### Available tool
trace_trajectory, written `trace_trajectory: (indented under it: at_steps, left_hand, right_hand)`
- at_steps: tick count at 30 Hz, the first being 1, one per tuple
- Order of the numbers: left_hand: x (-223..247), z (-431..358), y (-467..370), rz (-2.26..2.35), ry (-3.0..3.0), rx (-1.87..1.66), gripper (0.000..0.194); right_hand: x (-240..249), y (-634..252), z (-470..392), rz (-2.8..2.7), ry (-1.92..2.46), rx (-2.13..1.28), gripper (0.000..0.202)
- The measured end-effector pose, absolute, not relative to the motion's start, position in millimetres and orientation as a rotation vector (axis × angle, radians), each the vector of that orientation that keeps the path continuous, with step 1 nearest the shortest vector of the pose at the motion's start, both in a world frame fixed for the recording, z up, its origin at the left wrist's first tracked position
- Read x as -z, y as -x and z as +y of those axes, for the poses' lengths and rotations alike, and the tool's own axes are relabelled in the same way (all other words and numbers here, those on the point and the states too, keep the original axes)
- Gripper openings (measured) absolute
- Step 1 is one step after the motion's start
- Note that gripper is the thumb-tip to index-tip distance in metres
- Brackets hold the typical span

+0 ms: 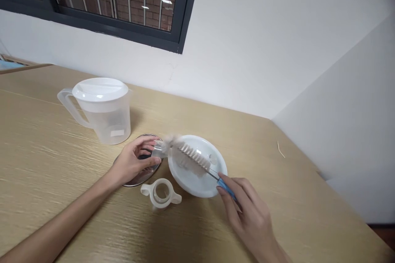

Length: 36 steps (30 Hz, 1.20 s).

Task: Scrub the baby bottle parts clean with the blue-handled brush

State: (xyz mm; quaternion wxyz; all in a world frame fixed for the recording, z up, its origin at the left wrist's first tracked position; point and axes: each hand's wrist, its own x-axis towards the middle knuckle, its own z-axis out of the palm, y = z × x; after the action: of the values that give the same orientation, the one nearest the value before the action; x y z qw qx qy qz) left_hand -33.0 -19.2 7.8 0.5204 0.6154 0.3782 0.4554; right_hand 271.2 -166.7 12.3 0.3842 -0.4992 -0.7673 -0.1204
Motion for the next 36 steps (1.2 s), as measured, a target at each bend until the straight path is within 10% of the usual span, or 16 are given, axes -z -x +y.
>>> trace_trajectory:
  at_steps: [36]
  left_hand:
    - [-12.1, -20.0, 35.6, 0.872, -1.378, -0.994, 0.062]
  right_hand:
    - [-11.5, -275.9, -165.1, -1.876, 1.335, 0.35, 0.035]
